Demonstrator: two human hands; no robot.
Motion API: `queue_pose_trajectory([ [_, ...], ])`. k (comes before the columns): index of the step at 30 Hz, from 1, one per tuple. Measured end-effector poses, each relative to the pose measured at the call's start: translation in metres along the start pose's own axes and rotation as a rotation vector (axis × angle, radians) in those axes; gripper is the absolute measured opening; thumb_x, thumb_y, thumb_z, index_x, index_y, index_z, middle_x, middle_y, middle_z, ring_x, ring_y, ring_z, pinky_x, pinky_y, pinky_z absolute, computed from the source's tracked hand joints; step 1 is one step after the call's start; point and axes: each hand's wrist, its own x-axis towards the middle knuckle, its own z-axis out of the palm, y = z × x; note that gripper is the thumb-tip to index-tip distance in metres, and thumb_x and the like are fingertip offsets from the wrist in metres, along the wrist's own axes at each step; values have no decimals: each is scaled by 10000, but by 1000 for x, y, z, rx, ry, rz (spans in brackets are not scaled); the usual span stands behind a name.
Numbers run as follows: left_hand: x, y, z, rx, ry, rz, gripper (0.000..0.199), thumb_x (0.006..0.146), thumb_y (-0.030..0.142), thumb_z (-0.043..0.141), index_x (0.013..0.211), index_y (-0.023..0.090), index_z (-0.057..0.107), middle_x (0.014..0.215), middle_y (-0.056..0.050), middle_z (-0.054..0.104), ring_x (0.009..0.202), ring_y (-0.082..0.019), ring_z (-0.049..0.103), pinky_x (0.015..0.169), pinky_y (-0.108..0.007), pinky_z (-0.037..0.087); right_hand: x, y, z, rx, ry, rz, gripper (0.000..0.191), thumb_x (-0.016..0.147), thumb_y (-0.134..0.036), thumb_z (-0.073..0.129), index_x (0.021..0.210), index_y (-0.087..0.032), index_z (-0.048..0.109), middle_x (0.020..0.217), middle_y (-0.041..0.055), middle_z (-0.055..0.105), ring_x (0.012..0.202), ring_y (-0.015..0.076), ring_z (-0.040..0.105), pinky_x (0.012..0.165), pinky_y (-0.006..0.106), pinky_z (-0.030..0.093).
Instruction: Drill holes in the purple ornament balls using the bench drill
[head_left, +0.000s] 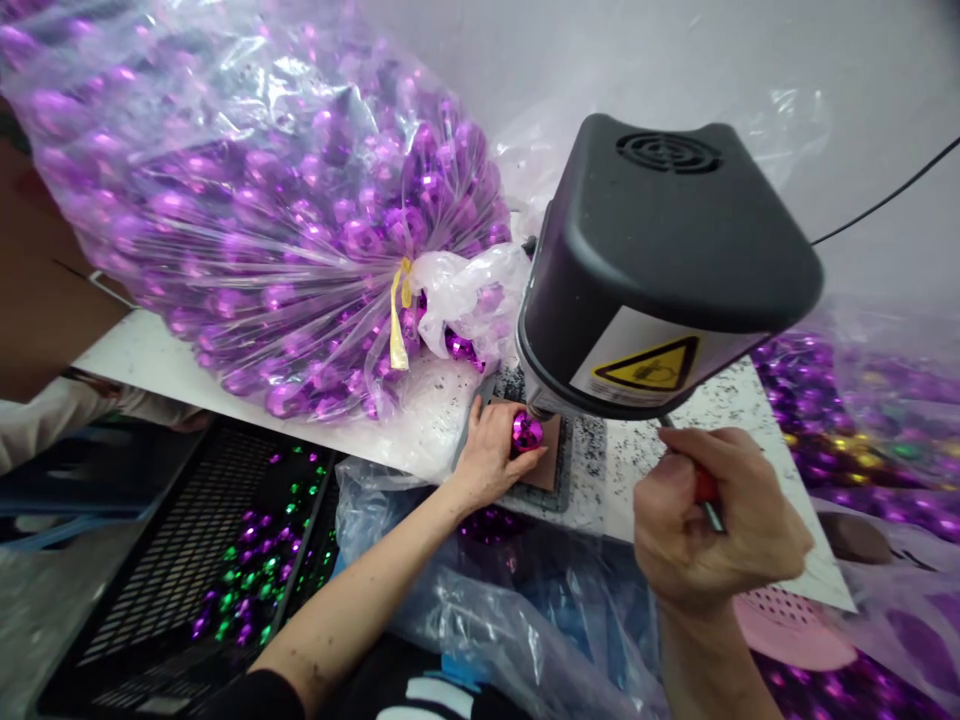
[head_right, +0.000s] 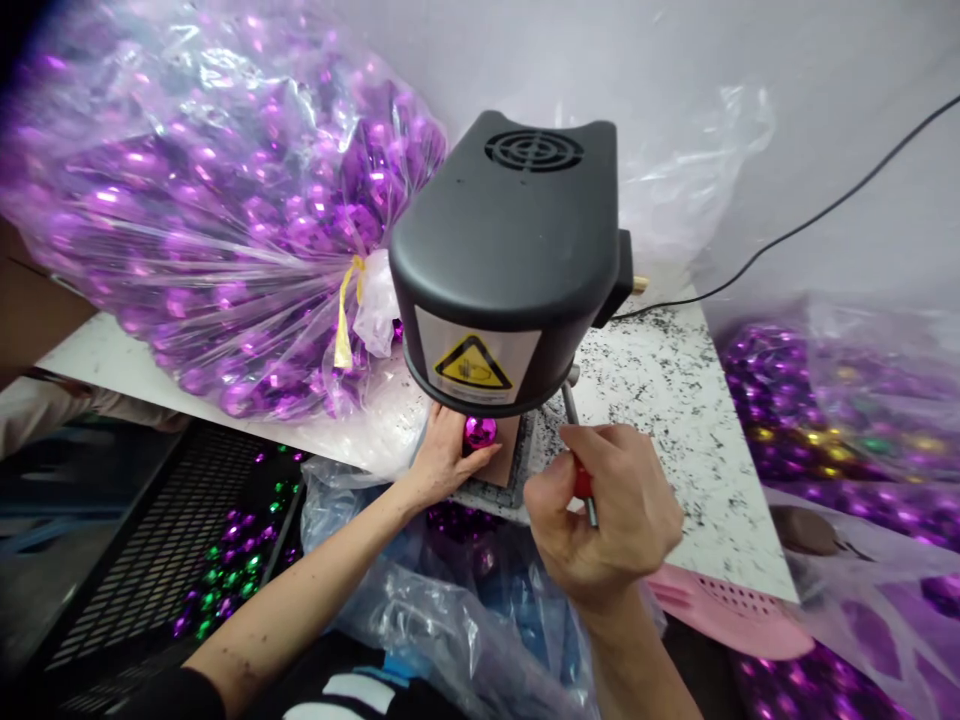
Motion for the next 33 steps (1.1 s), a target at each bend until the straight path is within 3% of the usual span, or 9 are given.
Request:
queue_pose_trajectory([
  [4,0,0,0,60,9,14,454,904,391,698,1283,215,520,1252,-110,627,1285,-310,522,1245,-566,202,-3,4,8,10,10,-10,238,843,-135,571,1042,-226,664,860,1,627,729,82,586,660,248,484],
  [8,-1,1,1,128,41,40,439,897,362,709,1263,212,518,1253,-100,634,1260,-293,545,1236,-557,256,-8,7,19,131,110,-26,130,835,-113,626,958,-152,643,828,17,617,802,103,627,731,256,515],
  [15,0,2,0,151,58,59,440,886,358,725,1241,208,513,1225,-94,639,1214,-288,568,1216,-569,308,-15,8,32,175,201,-4,140,836,-77,626,964,-128,644,797,18,611,817,105,632,765,267,529],
  [21,0,0,3,114,71,74,427,886,343,726,1224,209,503,1174,-83,639,1166,-272,590,1210,-554,331,-20,15,43,231,292,-35,31,862,-149,607,876,-127,625,608,-17,496,726,125,606,795,357,561],
  [24,-1,-1,5,114,73,69,414,885,333,731,1210,214,504,1141,-68,642,1141,-263,603,1223,-562,305,-21,19,45,244,290,-57,111,866,-179,609,769,-128,591,590,-17,484,677,113,577,827,396,564],
  [33,-3,-3,7,107,56,66,440,893,354,728,1239,221,491,1168,-59,639,1170,-258,600,1245,-577,265,-17,21,44,261,302,-91,61,861,-184,610,828,-133,603,585,-33,484,592,80,510,796,385,560],
])
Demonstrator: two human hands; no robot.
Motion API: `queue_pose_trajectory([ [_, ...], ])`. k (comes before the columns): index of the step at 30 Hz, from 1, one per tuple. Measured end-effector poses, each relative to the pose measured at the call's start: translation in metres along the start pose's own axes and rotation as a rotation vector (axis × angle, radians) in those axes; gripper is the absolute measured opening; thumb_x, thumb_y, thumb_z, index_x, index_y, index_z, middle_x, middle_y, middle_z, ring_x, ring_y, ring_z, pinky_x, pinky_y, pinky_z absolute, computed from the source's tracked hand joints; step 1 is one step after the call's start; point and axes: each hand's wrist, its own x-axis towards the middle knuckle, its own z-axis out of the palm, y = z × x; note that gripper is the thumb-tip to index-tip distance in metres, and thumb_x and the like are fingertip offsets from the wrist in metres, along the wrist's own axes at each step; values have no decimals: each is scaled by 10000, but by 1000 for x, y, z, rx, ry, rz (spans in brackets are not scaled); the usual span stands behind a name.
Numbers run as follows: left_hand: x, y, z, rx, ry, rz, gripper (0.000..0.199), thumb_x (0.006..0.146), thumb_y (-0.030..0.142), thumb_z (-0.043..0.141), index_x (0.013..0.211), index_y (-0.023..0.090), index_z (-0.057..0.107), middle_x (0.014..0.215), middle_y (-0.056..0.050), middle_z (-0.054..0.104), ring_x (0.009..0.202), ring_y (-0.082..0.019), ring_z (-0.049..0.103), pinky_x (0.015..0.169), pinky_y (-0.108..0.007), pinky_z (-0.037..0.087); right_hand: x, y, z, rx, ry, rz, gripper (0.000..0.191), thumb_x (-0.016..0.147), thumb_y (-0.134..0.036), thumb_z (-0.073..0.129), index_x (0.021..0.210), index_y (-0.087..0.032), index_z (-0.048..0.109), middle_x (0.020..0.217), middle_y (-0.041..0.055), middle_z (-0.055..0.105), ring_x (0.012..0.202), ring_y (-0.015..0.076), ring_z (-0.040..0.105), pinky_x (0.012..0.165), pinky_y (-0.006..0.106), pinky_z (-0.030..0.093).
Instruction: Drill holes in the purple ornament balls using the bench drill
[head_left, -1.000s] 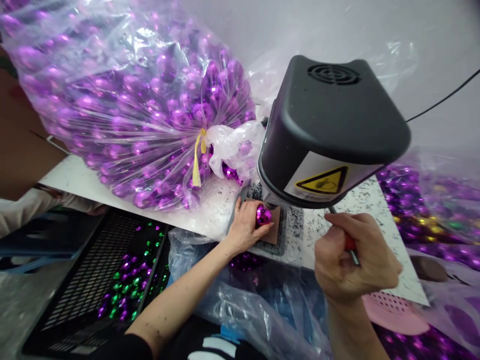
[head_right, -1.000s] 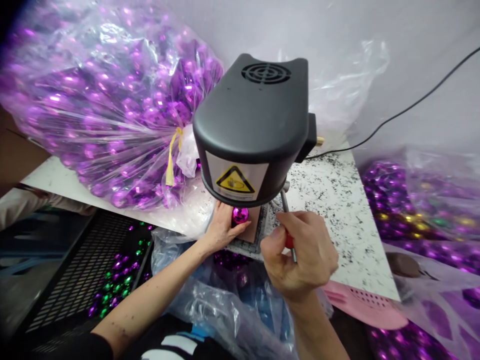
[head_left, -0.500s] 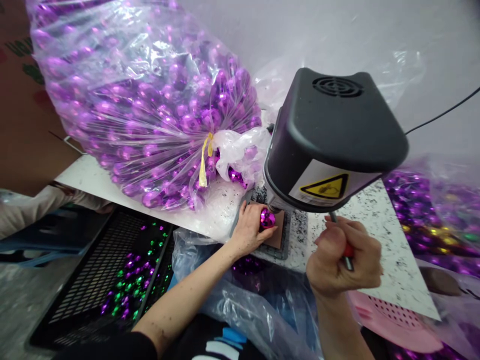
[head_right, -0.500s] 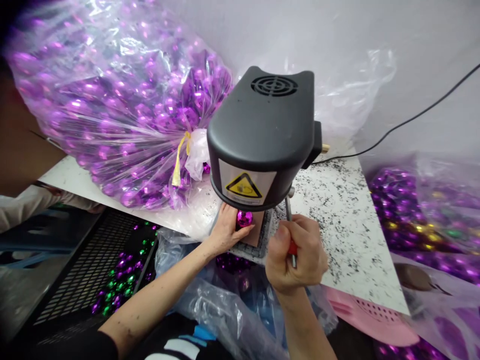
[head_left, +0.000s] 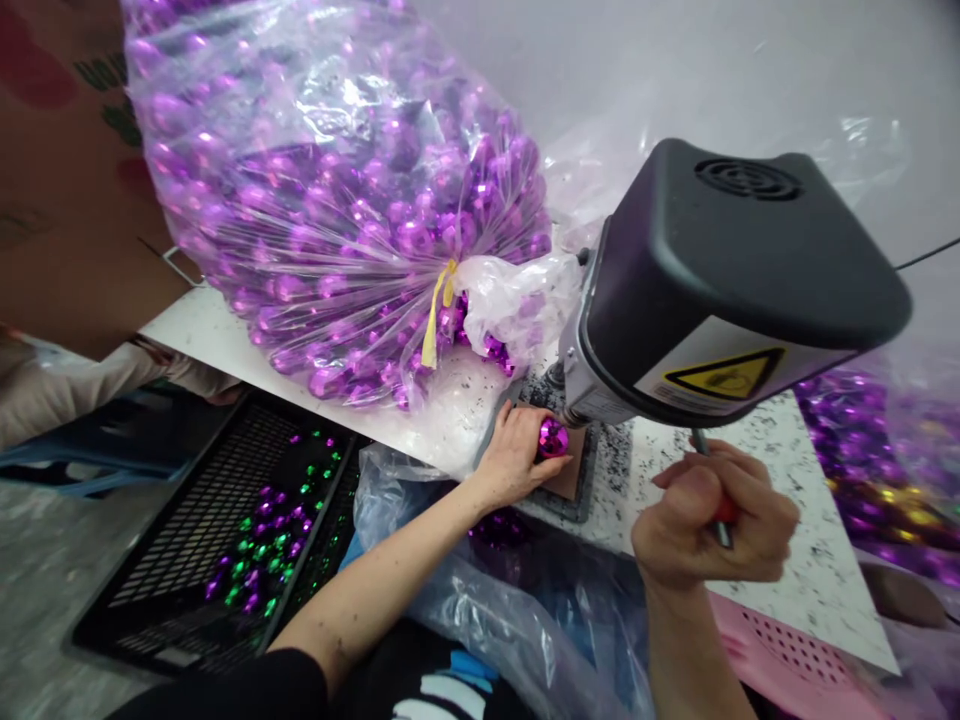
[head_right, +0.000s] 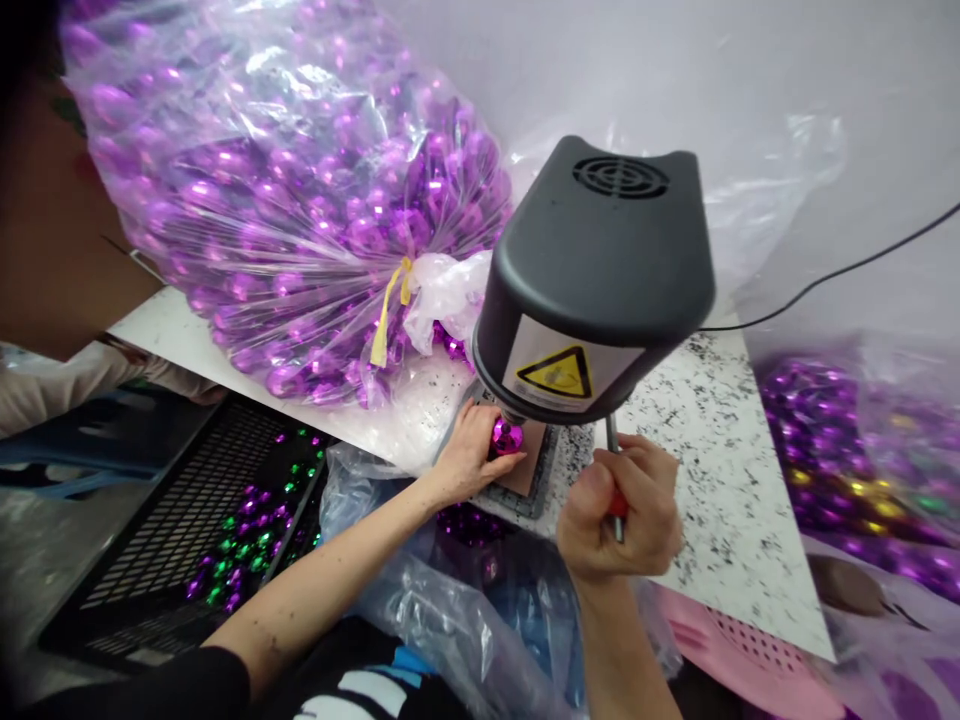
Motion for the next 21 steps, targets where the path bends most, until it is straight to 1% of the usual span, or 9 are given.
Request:
queue_pose_trajectory([
  [4,2,0,-2,-1,6,3,411,881,328,732,1206,219,506,1139,-60,637,1137,-259,601,1213,-562,319,0,-3,-2,-36,-47,12,154,867,-182,598,725,-132,566,585,-25,488,606,81,525,814,391,564],
  [6,3,0,-3,4,7,8,415,877,322,733,1208,218,505,1132,-63,637,1128,-262,600,1196,-554,344,0,-3,-2,-50,-54,10,165,871,-189,597,721,-133,557,590,-26,495,612,80,532,831,399,567],
  [10,2,1,-4,20,26,23,441,879,342,732,1232,215,500,1177,-89,624,1160,-278,590,1154,-529,398,-3,-1,-5,-81,-55,-5,126,881,-227,595,791,-143,572,602,-36,506,608,78,531,856,418,579],
  [13,1,1,-3,37,55,39,441,888,335,720,1247,207,498,1210,-107,619,1183,-283,584,1136,-512,416,-10,1,-6,-112,-75,5,108,889,-233,577,825,-147,580,629,-31,524,621,79,531,879,435,577],
  [15,0,1,-3,50,70,47,446,882,326,726,1245,204,498,1211,-110,623,1181,-286,585,1134,-509,416,-18,5,-4,-128,-89,9,98,892,-217,563,828,-146,584,656,-15,539,661,85,541,881,428,570],
  [17,0,1,-2,54,77,52,455,876,321,732,1245,202,494,1209,-109,626,1179,-286,586,1136,-509,413,-28,11,-1,-134,-87,2,58,892,-195,553,887,-154,593,681,-6,552,735,103,566,876,409,563],
  [19,1,1,-2,49,74,49,454,879,324,728,1247,200,491,1207,-107,626,1176,-284,586,1137,-509,411,-35,16,1,-127,-86,-12,92,882,-179,563,971,-172,588,699,-10,562,802,118,589,874,392,562],
  [21,1,1,-2,41,61,34,435,886,330,717,1238,202,495,1194,-102,627,1163,-280,590,1135,-510,412,-35,15,0,-112,-101,-22,149,869,-174,588,1017,-186,575,695,-26,562,799,113,593,878,383,565],
])
